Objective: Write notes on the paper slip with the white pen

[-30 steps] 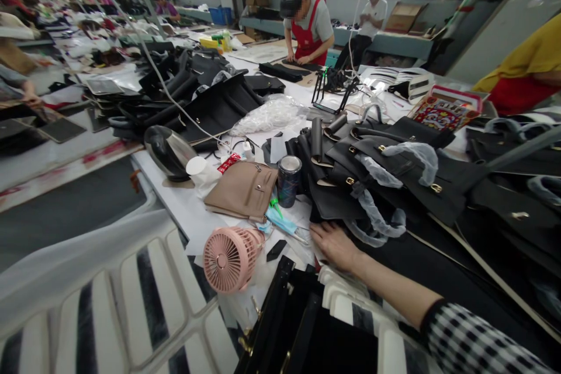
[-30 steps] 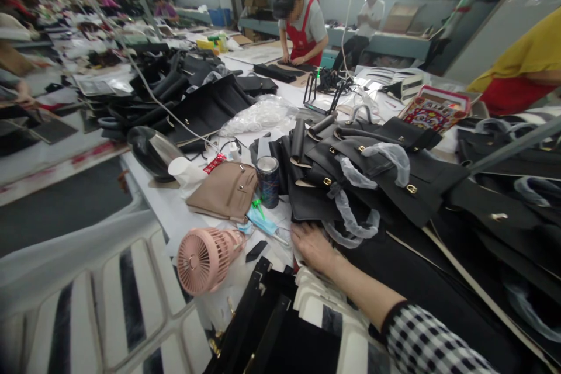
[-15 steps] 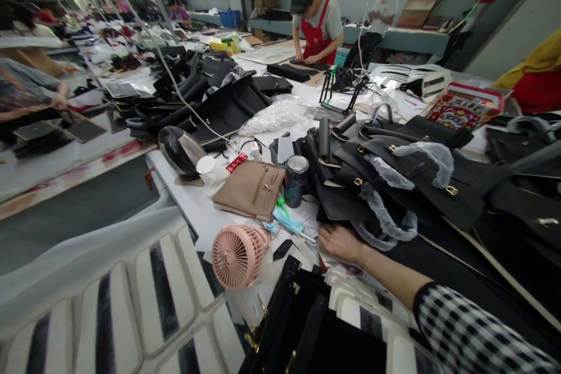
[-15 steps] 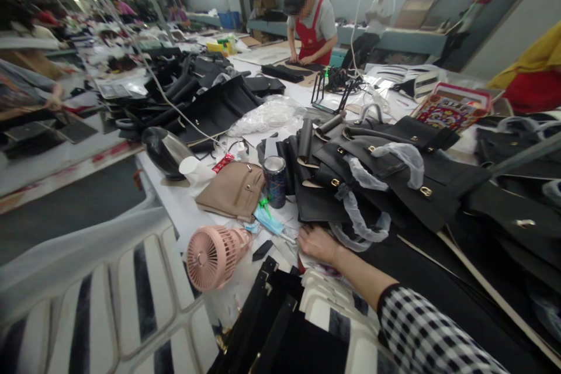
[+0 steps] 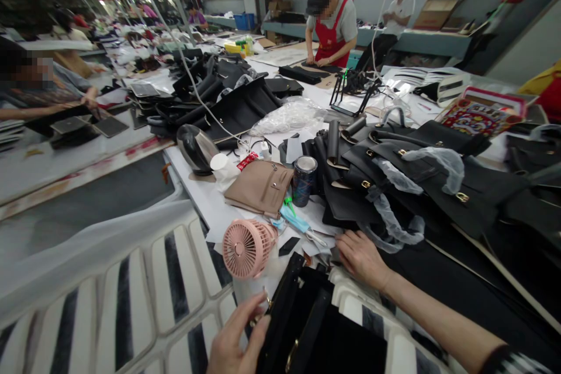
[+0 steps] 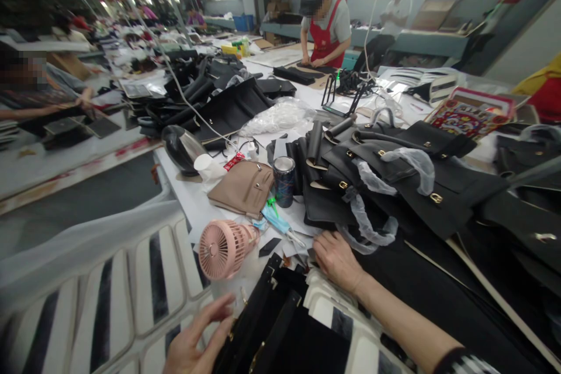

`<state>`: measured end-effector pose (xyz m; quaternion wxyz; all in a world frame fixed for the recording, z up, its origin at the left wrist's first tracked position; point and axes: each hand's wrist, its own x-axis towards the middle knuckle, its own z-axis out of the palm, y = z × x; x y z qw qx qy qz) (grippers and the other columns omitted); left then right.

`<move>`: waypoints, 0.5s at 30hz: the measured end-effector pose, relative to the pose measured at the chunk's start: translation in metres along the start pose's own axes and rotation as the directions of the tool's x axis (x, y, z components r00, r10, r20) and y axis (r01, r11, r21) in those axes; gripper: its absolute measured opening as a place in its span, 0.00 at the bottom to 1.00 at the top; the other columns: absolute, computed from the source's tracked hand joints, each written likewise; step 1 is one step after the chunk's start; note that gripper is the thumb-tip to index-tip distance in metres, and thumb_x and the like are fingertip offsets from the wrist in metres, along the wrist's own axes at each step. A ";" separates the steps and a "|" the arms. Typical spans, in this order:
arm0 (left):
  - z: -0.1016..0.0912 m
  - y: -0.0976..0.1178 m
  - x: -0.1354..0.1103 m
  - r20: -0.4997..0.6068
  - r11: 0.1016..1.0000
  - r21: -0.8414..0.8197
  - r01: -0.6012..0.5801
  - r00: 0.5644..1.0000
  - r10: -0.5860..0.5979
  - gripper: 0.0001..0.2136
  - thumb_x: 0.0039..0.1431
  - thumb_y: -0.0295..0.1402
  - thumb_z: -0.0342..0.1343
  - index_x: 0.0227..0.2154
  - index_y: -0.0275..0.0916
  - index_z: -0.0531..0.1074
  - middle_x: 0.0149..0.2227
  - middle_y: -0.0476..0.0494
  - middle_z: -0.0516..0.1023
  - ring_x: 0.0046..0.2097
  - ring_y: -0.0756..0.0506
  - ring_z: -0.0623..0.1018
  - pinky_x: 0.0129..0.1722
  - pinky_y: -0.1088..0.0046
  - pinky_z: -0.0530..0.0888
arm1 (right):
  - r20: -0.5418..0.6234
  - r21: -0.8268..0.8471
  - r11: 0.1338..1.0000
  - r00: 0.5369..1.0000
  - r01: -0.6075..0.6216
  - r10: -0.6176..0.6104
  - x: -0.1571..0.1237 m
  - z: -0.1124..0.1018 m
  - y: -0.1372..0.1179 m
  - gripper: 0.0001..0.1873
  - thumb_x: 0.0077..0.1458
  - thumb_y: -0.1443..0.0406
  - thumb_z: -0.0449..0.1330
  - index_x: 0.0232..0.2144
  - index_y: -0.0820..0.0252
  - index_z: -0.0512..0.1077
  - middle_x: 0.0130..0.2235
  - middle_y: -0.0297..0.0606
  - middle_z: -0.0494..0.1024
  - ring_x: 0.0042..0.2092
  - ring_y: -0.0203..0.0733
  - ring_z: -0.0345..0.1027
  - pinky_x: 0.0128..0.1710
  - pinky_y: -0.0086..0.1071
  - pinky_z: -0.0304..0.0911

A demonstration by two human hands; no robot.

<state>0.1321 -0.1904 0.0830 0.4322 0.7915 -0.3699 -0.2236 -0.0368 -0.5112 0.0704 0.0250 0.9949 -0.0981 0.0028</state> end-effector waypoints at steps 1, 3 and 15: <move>0.005 0.013 0.015 0.004 0.996 0.013 -0.090 0.996 0.090 0.15 0.63 0.37 0.54 0.51 0.41 0.73 0.44 0.43 0.80 0.44 0.48 0.80 0.46 0.78 0.75 | -0.001 0.000 1.000 1.000 -0.009 0.009 0.000 -0.003 -0.002 0.04 0.60 0.69 0.53 0.33 0.61 0.68 0.37 0.43 0.73 0.41 0.50 0.61 0.39 0.44 0.52; 0.019 0.039 0.042 0.059 0.972 0.041 -0.229 0.972 0.227 0.16 0.65 0.35 0.51 0.55 0.41 0.69 0.50 0.42 0.77 0.51 0.48 0.76 0.53 0.75 0.72 | 0.010 0.000 1.000 1.000 -0.008 0.008 0.000 -0.010 -0.007 0.05 0.59 0.70 0.53 0.30 0.60 0.66 0.33 0.41 0.71 0.39 0.50 0.60 0.39 0.44 0.51; 0.097 0.075 0.126 0.447 0.856 0.322 -0.406 0.862 0.240 0.10 0.61 0.39 0.53 0.37 0.39 0.76 0.40 0.41 0.79 0.43 0.37 0.78 0.42 0.59 0.75 | 0.002 -0.107 0.991 0.996 0.084 -0.085 -0.003 -0.046 -0.040 0.07 0.54 0.72 0.63 0.30 0.59 0.68 0.31 0.36 0.71 0.35 0.48 0.60 0.36 0.42 0.49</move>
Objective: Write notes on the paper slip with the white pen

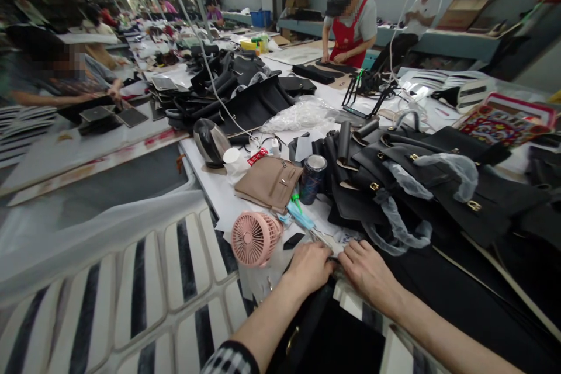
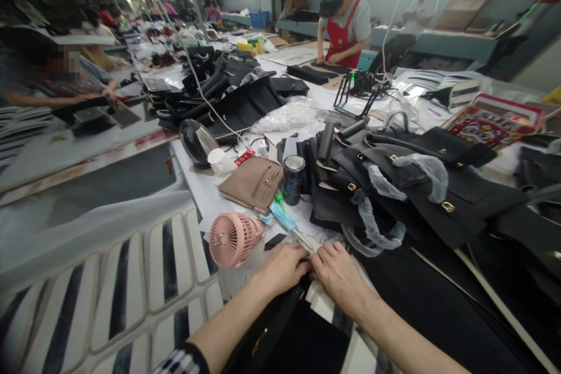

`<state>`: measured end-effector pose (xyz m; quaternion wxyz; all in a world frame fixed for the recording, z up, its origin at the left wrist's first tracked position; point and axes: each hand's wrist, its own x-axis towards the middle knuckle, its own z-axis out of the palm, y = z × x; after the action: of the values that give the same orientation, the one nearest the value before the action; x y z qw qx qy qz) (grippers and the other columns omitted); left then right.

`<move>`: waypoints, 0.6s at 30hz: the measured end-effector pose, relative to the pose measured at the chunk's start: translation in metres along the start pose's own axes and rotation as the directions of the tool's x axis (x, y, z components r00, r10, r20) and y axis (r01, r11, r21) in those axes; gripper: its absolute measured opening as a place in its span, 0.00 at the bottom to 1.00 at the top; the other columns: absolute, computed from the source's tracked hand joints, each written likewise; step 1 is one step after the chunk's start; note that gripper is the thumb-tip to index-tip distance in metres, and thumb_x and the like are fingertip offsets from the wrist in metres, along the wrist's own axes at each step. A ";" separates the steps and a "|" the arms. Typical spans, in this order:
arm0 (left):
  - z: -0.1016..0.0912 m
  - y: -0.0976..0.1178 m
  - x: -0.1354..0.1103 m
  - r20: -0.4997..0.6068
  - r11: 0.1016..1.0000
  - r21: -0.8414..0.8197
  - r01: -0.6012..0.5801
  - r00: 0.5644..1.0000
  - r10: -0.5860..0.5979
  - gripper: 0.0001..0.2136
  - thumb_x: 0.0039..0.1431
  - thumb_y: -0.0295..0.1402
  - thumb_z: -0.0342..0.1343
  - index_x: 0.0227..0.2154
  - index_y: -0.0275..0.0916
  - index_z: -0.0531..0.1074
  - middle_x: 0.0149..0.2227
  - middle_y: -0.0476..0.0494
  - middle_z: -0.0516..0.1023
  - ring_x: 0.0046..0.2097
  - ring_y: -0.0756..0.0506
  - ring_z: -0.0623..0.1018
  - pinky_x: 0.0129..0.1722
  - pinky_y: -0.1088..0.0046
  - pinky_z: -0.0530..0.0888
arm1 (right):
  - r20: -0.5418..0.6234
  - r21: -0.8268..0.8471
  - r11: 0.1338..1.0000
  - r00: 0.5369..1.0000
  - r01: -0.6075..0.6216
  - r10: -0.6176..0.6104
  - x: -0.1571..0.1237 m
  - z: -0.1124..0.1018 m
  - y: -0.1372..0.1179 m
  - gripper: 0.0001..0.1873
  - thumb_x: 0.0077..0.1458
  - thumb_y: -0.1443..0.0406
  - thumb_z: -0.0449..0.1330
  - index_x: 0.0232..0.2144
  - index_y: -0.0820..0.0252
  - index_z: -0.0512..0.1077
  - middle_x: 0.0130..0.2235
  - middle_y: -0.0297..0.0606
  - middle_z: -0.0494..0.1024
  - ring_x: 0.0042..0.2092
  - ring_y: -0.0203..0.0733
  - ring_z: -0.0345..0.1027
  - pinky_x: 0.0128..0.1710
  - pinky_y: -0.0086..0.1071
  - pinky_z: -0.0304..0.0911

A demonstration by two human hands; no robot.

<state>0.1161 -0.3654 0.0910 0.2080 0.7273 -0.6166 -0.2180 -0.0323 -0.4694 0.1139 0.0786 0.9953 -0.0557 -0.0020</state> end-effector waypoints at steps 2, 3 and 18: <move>-0.001 -0.002 -0.001 -0.002 0.999 0.050 0.009 1.000 -0.009 0.09 0.61 0.34 0.51 0.34 0.38 0.76 0.38 0.40 0.79 0.42 0.37 0.78 0.42 0.58 0.74 | 0.003 -0.067 0.998 1.000 0.007 -0.007 -0.001 -0.009 -0.003 0.07 0.52 0.73 0.63 0.31 0.60 0.69 0.31 0.37 0.70 0.35 0.48 0.59 0.35 0.42 0.50; -0.002 -0.004 -0.002 -0.010 0.997 0.071 0.026 1.000 -0.026 0.09 0.60 0.31 0.51 0.33 0.37 0.76 0.38 0.39 0.78 0.43 0.36 0.77 0.43 0.57 0.74 | 0.005 -0.097 0.995 1.000 0.004 -0.003 -0.002 -0.014 -0.004 0.07 0.52 0.73 0.62 0.31 0.60 0.69 0.31 0.37 0.70 0.35 0.49 0.59 0.35 0.42 0.50; -0.035 0.002 -0.062 -0.575 0.933 -0.289 -0.216 0.818 0.011 0.08 0.64 0.26 0.52 0.42 0.42 0.73 0.39 0.50 0.80 0.42 0.49 0.77 0.54 0.67 0.69 | 0.365 0.640 0.523 0.821 -0.563 0.438 0.027 -0.020 0.034 0.19 0.66 0.57 0.46 0.31 0.59 0.70 0.27 0.35 0.72 0.31 0.41 0.67 0.30 0.32 0.60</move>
<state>0.1258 -0.3036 0.1245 0.5164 0.6730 -0.5229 -0.0834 -0.0086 -0.5027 0.1393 -0.3281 0.8797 -0.3422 -0.0363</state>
